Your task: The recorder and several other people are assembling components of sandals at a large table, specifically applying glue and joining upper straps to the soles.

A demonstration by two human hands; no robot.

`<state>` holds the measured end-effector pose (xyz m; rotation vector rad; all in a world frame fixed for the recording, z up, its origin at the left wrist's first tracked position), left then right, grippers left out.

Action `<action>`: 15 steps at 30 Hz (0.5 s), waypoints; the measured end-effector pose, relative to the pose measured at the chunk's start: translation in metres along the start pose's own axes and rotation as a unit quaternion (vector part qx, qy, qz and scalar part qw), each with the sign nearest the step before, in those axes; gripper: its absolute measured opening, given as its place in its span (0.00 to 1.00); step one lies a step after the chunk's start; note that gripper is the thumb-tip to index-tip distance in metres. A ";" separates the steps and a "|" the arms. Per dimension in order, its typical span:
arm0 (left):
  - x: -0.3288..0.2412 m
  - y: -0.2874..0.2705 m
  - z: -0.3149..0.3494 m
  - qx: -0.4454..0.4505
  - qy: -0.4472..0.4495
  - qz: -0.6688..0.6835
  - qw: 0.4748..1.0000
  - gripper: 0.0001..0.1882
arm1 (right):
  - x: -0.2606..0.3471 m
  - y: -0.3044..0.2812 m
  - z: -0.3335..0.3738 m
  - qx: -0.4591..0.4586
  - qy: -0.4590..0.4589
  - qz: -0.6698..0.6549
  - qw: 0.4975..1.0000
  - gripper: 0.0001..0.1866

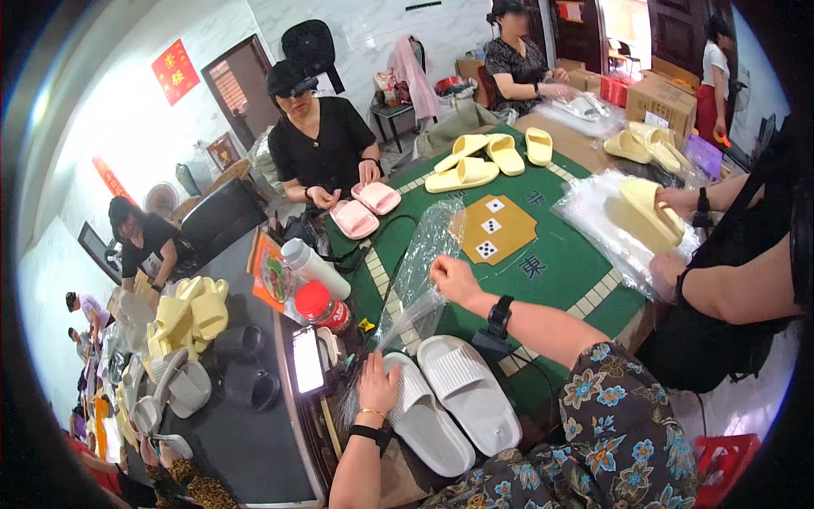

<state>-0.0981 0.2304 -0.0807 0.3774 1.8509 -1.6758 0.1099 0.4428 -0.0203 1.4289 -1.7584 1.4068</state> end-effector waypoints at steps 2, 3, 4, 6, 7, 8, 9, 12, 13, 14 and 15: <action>0.002 0.002 0.001 -0.002 0.027 0.010 1.000 0.35 | -0.009 -0.003 -0.005 -0.010 0.041 -0.052 0.998 0.08; -0.002 0.003 0.000 -0.001 0.031 0.013 0.999 0.34 | -0.016 -0.006 -0.010 -0.009 0.038 -0.045 0.998 0.07; -0.004 0.004 -0.002 -0.002 0.033 0.015 0.999 0.34 | -0.025 -0.009 -0.014 -0.029 0.047 -0.071 0.996 0.07; 0.003 0.007 -0.004 -0.016 0.052 0.004 0.999 0.34 | -0.029 -0.015 -0.022 -0.019 0.083 -0.116 0.990 0.07; 0.001 0.004 -0.003 -0.019 0.044 -0.002 0.999 0.34 | -0.030 -0.017 -0.027 -0.010 0.098 -0.126 0.987 0.06; -0.001 0.006 -0.007 -0.022 0.048 0.016 0.998 0.34 | -0.039 -0.024 -0.031 -0.019 0.131 -0.155 0.979 0.05; -0.004 0.004 -0.009 -0.023 0.048 0.014 0.999 0.34 | -0.044 -0.025 -0.036 -0.027 0.161 -0.188 0.969 0.05; -0.004 0.000 -0.013 -0.018 0.040 0.007 0.999 0.34 | -0.048 -0.032 -0.042 -0.009 0.181 -0.151 0.972 0.07; -0.003 0.001 -0.014 -0.018 0.043 0.001 0.999 0.34 | -0.051 -0.030 -0.043 0.007 0.160 -0.115 0.980 0.07; -0.004 0.000 -0.016 -0.015 0.032 0.002 0.999 0.34 | -0.051 -0.028 -0.044 0.023 0.135 -0.080 0.987 0.07; -0.006 -0.005 -0.013 -0.021 0.036 -0.007 0.999 0.34 | -0.046 -0.022 -0.043 0.033 0.101 -0.064 0.992 0.07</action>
Point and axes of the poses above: each hand's wrist, its own z-axis away from the middle knuckle, its own y-axis out of the palm, x = y × z, the point moved 4 cm from there along -z, towards the middle knuckle, and after that the axes turned 13 degrees about z, right-handed, at the moved point
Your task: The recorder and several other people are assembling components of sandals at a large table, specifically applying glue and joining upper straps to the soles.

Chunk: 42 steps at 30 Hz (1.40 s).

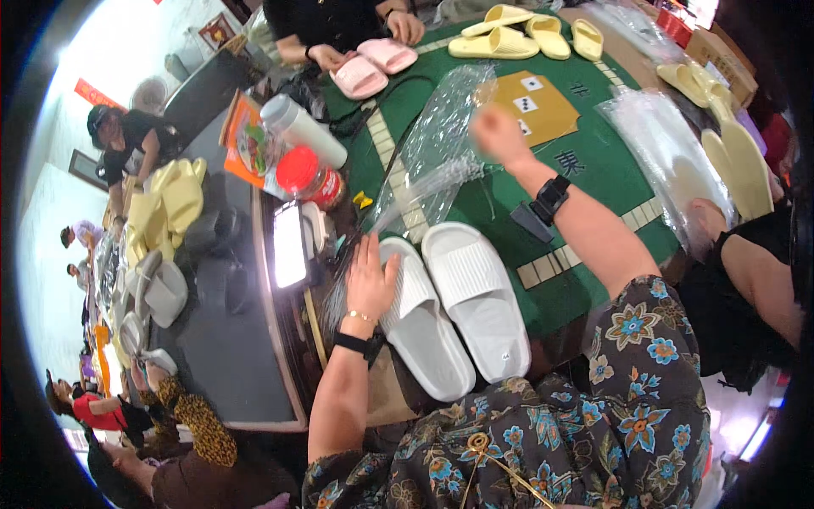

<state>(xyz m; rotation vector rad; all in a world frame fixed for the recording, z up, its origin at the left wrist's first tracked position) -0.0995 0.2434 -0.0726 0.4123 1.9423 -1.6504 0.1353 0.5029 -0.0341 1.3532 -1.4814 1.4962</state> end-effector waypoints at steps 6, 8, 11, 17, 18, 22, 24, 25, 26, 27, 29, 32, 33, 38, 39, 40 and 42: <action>-0.013 -0.008 0.010 -0.003 -0.045 0.051 0.998 0.33 | 0.012 0.030 0.020 0.058 -0.212 0.378 0.900 0.14; -0.014 -0.001 0.013 -0.004 -0.063 0.040 0.997 0.34 | 0.014 0.029 0.033 0.064 -0.176 0.409 0.893 0.17; -0.020 -0.001 0.018 0.026 -0.076 0.020 0.997 0.37 | -0.015 0.028 0.025 0.126 -0.133 0.450 0.874 0.14; -0.016 -0.005 0.023 -0.010 -0.064 0.033 0.997 0.36 | -0.028 0.030 0.012 0.084 -0.180 0.398 0.895 0.10; -0.015 -0.003 0.020 -0.006 -0.066 0.030 0.997 0.36 | -0.027 0.030 0.010 0.071 -0.166 0.407 0.895 0.10; -0.014 -0.003 0.014 0.004 -0.075 0.036 0.997 0.36 | -0.023 0.033 0.013 0.078 -0.174 0.418 0.888 0.11; -0.013 -0.001 0.014 0.006 -0.077 0.041 0.996 0.35 | -0.019 0.036 0.015 0.086 -0.181 0.404 0.893 0.10; -0.012 0.000 0.014 0.001 -0.077 0.041 0.996 0.35 | -0.014 0.038 0.014 0.086 -0.183 0.404 0.892 0.10; -0.010 0.001 0.014 -0.005 -0.076 0.041 0.996 0.35 | -0.009 0.039 0.013 0.077 -0.181 0.389 0.900 0.10; -0.010 0.002 0.015 -0.005 -0.077 0.043 0.996 0.35 | -0.005 0.039 0.013 0.068 -0.178 0.375 0.907 0.10; -0.010 0.002 0.016 -0.006 -0.078 0.046 0.996 0.35 | -0.007 0.038 0.008 0.064 -0.181 0.348 0.918 0.10; -0.012 0.001 0.016 0.001 -0.080 0.053 0.995 0.35 | -0.022 0.029 -0.005 0.049 -0.175 0.292 0.939 0.10; -0.011 0.002 0.016 -0.001 -0.081 0.054 0.995 0.35 | -0.023 0.028 -0.007 0.042 -0.169 0.262 0.949 0.09; -0.013 0.000 0.015 0.003 -0.079 0.051 0.996 0.35 | -0.031 0.010 -0.023 0.042 -0.032 0.120 0.991 0.08; -0.014 -0.001 0.015 0.002 -0.078 0.051 0.996 0.35 | -0.029 0.003 -0.025 0.028 -0.008 0.091 0.995 0.07; -0.012 -0.002 0.017 0.001 -0.082 0.052 0.995 0.35 | -0.011 0.005 -0.017 0.040 0.022 0.090 0.995 0.08; -0.010 -0.002 0.019 0.000 -0.085 0.054 0.995 0.35 | -0.013 -0.003 -0.022 0.025 0.031 0.061 0.997 0.08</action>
Point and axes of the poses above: each hand's wrist, its own z-axis away from the middle knuckle, its own y-axis out of the palm, x = y × z, the point moved 4 cm from there along -z, towards the middle knuckle, and after that the axes turned 13 degrees about z, right-handed, at the moved point
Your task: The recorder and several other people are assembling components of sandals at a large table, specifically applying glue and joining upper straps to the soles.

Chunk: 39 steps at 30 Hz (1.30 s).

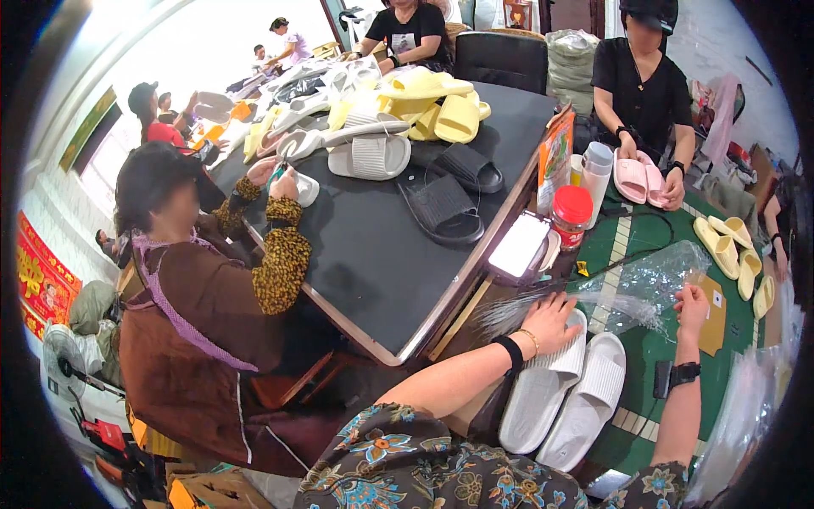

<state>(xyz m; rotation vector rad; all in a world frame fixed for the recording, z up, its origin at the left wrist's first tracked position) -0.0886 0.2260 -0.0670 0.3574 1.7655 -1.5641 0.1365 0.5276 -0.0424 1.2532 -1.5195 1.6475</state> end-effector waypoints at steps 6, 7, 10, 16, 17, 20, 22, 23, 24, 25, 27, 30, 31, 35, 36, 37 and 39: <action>-0.001 0.004 0.000 -0.003 0.004 0.004 1.000 0.35 | -0.005 -0.053 -0.023 -0.105 -0.023 -0.035 0.994 0.09; 0.000 0.003 -0.001 -0.001 0.001 0.003 1.000 0.35 | 0.000 -0.060 -0.026 -0.103 -0.023 -0.035 0.994 0.09; 0.001 0.001 -0.002 0.000 0.002 0.003 1.000 0.35 | 0.005 -0.092 -0.037 -0.144 -0.006 -0.103 0.984 0.09; -0.004 -0.001 -0.003 0.004 0.005 -0.001 1.000 0.35 | 0.025 -0.142 -0.032 -0.197 -0.042 -0.174 0.964 0.08; -0.003 -0.001 -0.001 -0.001 0.003 -0.004 1.000 0.35 | 0.039 -0.138 -0.021 -0.203 -0.051 -0.191 0.959 0.08; -0.012 -0.011 0.002 -0.035 0.030 -0.038 0.998 0.35 | 0.080 -0.119 0.024 -0.152 -0.105 -0.142 0.973 0.07; -0.024 -0.016 0.010 -0.125 0.112 -0.075 0.983 0.34 | 0.112 -0.101 0.068 -0.094 -0.168 -0.055 0.980 0.06; -0.034 -0.022 0.016 -0.123 0.110 -0.074 0.984 0.34 | 0.119 -0.091 0.091 -0.093 -0.165 -0.054 0.980 0.06; -0.055 -0.032 0.021 -0.066 0.107 0.000 0.992 0.33 | 0.128 -0.083 0.116 -0.060 -0.191 -0.007 0.980 0.05; -0.065 -0.037 0.027 -0.013 0.098 0.070 0.993 0.32 | 0.140 -0.071 0.140 -0.021 -0.218 0.037 0.975 0.04; -0.072 -0.034 0.040 -0.013 0.140 0.113 0.984 0.30 | 0.154 -0.044 0.181 0.012 -0.319 0.149 0.936 0.00; -0.092 -0.044 0.069 0.147 0.001 0.460 0.875 0.26 | 0.160 -0.006 0.223 0.085 -0.434 0.224 0.869 0.07; -0.096 -0.051 0.078 0.148 -0.028 0.509 0.848 0.24 | 0.158 0.000 0.233 0.114 -0.450 0.231 0.855 0.08; -0.081 -0.064 0.099 0.051 -0.102 0.609 0.785 0.15 | 0.147 0.014 0.254 0.153 -0.449 0.231 0.849 0.08; -0.076 -0.068 0.104 0.023 -0.121 0.626 0.770 0.14 | 0.143 0.015 0.258 0.171 -0.456 0.228 0.843 0.07; -0.071 -0.071 0.107 -0.007 -0.138 0.642 0.754 0.14 | 0.137 0.013 0.259 0.168 -0.450 0.232 0.846 0.07; -0.057 -0.073 0.115 -0.039 -0.136 0.654 0.743 0.14 | 0.128 0.012 0.264 0.188 -0.442 0.231 0.846 0.06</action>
Point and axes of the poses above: each hand's wrist, its own z-axis away from the middle knuckle, its own y-axis out of the palm, x = y × z, the point moved 4 cm from there along -z, towards the middle knuckle, and after that the axes turned 13 degrees about z, right-handed, at the moved point
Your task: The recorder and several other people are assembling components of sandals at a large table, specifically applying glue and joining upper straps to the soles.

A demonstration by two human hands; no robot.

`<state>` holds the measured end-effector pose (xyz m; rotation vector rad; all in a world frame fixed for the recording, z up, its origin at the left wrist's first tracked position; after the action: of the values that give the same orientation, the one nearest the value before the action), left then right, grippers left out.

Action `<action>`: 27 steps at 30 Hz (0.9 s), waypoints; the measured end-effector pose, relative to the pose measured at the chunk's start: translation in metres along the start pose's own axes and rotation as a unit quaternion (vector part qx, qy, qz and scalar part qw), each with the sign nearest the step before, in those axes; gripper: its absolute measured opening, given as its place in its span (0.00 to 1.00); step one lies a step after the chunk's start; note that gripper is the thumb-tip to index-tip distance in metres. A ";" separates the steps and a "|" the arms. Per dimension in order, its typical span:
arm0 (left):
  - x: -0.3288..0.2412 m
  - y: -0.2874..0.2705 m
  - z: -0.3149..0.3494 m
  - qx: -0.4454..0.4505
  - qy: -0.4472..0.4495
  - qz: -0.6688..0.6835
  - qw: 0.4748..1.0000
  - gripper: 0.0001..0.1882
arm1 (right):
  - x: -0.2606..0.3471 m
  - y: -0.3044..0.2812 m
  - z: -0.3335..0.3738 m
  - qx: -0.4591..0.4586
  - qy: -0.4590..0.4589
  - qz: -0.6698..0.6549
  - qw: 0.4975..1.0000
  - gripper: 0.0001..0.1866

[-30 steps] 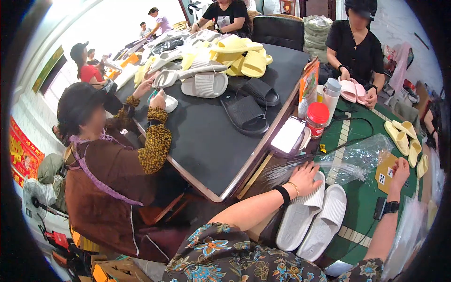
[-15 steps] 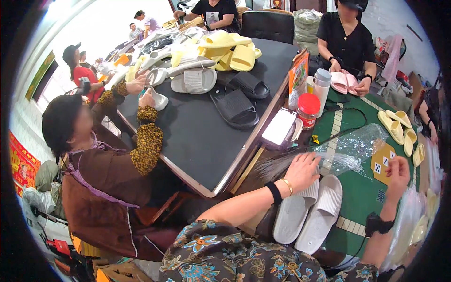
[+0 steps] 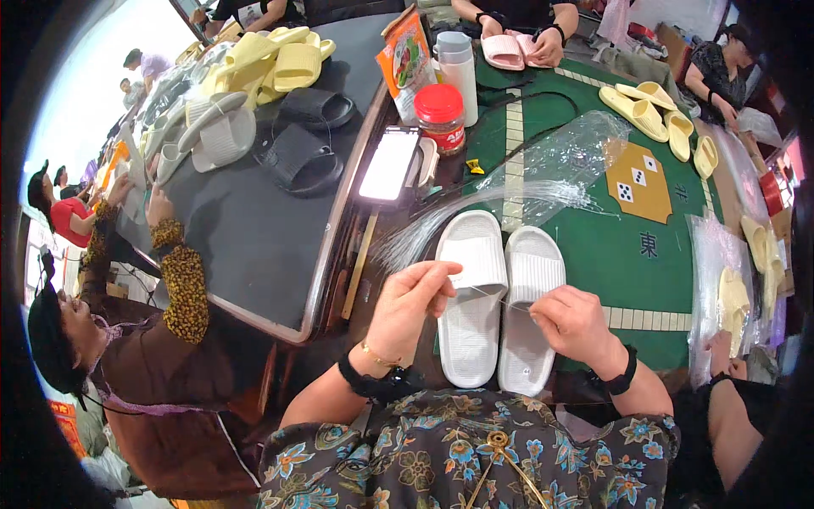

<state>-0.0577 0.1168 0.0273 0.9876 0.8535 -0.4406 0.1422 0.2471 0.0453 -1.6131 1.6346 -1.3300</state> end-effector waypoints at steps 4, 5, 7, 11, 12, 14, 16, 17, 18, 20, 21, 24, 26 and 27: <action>-0.002 -0.015 0.019 -0.020 0.034 -0.122 0.992 0.14 | 0.001 0.002 0.017 0.019 0.008 0.014 1.000 0.05; -0.001 -0.019 0.025 -0.027 0.028 -0.197 0.980 0.14 | 0.001 0.005 0.022 0.023 0.011 0.014 1.000 0.05; 0.006 -0.025 0.034 0.007 -0.023 -0.262 0.965 0.14 | 0.005 0.011 0.030 0.044 0.004 0.015 0.999 0.04; 0.028 -0.022 0.052 0.104 -0.169 -0.365 0.910 0.16 | 0.019 0.024 0.053 0.135 -0.043 0.004 0.990 0.06; 0.038 -0.024 0.052 0.159 -0.124 -0.385 0.901 0.18 | 0.021 0.030 0.058 0.144 -0.056 -0.008 0.988 0.06; 0.053 -0.030 0.053 0.178 -0.163 -0.411 0.879 0.18 | 0.032 0.032 0.063 0.201 -0.055 -0.024 0.978 0.07; 0.069 -0.035 0.050 0.176 -0.168 -0.427 0.871 0.19 | 0.039 0.036 0.067 0.269 -0.052 -0.046 0.961 0.09; 0.069 -0.032 0.049 0.187 -0.167 -0.446 0.859 0.20 | 0.040 0.042 0.074 0.284 -0.062 -0.070 0.954 0.10; 0.072 -0.033 0.048 0.188 -0.122 -0.459 0.860 0.21 | 0.041 0.041 0.074 0.282 -0.064 -0.064 0.955 0.10; 0.075 -0.034 0.043 0.208 -0.078 -0.503 0.835 0.21 | 0.044 0.041 0.072 0.320 -0.070 -0.161 0.931 0.09; 0.075 -0.033 0.041 0.206 -0.074 -0.499 0.838 0.20 | 0.043 0.042 0.071 0.316 -0.063 -0.179 0.930 0.07; 0.075 -0.036 0.035 0.161 -0.063 -0.474 0.864 0.20 | 0.041 0.048 0.072 0.321 -0.079 -0.163 0.929 0.07; 0.072 -0.037 0.033 0.142 -0.036 -0.459 0.876 0.20 | 0.042 0.048 0.065 0.303 -0.083 -0.168 0.934 0.06; 0.070 -0.037 0.032 0.122 -0.039 -0.454 0.882 0.20 | 0.042 0.047 0.061 0.287 -0.083 -0.176 0.938 0.06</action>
<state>-0.0267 0.0733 -0.0397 0.7330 1.1832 -1.4110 0.1646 0.1815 -0.0087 -1.6238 0.7666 -1.6010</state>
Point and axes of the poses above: each hand's wrist, its own z-axis away from the middle knuckle, its own y-axis out of the palm, x = y × z, the point moved 4 cm from there along -z, towards the middle knuckle, and after that the axes turned 13 degrees about z, right-handed, at the moved point
